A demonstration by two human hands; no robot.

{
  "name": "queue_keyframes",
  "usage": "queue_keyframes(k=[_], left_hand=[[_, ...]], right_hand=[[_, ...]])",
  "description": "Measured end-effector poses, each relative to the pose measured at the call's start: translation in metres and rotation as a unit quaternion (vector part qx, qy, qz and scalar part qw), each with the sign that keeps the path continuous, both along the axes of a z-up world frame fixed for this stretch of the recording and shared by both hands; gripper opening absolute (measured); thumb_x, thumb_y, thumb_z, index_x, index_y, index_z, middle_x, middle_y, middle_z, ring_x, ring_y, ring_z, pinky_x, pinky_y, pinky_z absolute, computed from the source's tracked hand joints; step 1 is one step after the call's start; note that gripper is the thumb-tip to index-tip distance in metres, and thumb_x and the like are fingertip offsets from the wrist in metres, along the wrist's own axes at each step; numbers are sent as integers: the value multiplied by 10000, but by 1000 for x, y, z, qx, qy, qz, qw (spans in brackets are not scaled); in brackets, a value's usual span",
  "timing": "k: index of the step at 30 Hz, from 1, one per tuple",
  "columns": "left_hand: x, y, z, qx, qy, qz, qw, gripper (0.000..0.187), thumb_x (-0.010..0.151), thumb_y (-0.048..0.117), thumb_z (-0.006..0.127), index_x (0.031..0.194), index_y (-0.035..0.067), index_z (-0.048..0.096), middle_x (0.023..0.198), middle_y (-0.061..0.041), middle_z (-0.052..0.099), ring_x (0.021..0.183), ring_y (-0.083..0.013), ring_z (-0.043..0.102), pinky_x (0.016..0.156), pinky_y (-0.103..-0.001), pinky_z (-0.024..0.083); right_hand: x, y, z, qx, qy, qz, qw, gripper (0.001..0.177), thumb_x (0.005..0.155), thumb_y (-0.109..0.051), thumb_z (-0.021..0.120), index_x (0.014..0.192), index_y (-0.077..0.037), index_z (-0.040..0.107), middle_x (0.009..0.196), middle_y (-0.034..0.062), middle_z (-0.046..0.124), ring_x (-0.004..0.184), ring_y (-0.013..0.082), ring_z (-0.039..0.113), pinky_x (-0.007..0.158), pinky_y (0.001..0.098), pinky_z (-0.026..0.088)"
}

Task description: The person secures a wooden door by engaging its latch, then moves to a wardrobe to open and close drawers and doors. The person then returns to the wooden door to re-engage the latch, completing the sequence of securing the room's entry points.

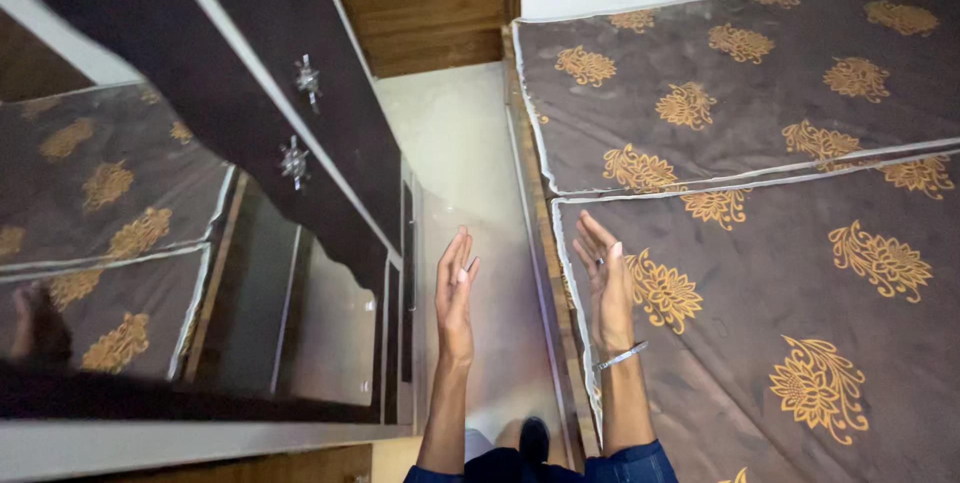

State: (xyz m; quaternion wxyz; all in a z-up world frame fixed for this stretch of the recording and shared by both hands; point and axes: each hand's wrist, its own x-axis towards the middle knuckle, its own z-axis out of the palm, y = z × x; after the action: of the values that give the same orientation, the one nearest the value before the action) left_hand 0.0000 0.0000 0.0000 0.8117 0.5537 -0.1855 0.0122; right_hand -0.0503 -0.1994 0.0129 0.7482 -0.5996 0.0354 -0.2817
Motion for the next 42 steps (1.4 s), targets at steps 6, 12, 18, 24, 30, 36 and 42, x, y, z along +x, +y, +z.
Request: queue_keyframes(k=[6,12,18,24,30,36,42], left_hand=[[46,-28,-6,-19,-1,-19,1000,624,1066,360,424,1573,9,333,1679,-209,313,1587,-344,259,1268,-524,245],[114,-51,-18,-52,16,-41,998,618,1062,346,458,1561,0,341,1675,-208,318,1592,-348,248,1262,-529,250],[222,-68,-13,-72,-14,-48,996,601,1074,345,440,1558,-3,360,1673,-214,322,1594,-351,253,1258,-529,264],[321,-67,5,-66,-17,-40,997,600,1079,359,434,1560,10,353,1673,-202,327,1594,-342,257,1264,-524,262],[392,-61,-2,-31,7,-24,999,627,1064,397,432,1561,26,345,1676,-176,318,1583,-329,261,1259,-517,278],[454,-69,-17,-58,29,-14,998,626,1063,400,460,1553,23,366,1675,-189,320,1587,-337,261,1257,-520,268],[534,-88,-29,-31,42,-4,999,619,1063,403,446,1547,23,378,1681,-185,319,1588,-331,257,1254,-515,270]], right_hand=[[36,-34,-8,15,5,-23,1000,623,1106,-444,290,1465,32,471,1582,173,463,1503,299,406,1228,473,355],[99,-52,-16,10,11,-25,1000,630,1105,-447,292,1470,37,461,1589,195,450,1502,310,410,1232,474,353],[197,-71,-13,-1,11,-48,999,622,1106,-429,278,1470,39,467,1591,198,443,1509,317,393,1230,471,343],[302,-74,2,-21,-7,-61,998,618,1111,-425,283,1464,42,482,1581,205,461,1514,318,401,1230,475,353],[380,-64,-1,-15,24,-48,998,612,1107,-396,256,1470,54,456,1589,203,446,1512,313,390,1230,462,339],[447,-74,-15,8,50,-32,998,613,1103,-393,269,1474,60,450,1585,201,446,1509,300,386,1234,446,333],[536,-101,-23,22,29,-33,999,633,1106,-428,285,1456,66,470,1583,196,458,1491,305,414,1223,452,346]])
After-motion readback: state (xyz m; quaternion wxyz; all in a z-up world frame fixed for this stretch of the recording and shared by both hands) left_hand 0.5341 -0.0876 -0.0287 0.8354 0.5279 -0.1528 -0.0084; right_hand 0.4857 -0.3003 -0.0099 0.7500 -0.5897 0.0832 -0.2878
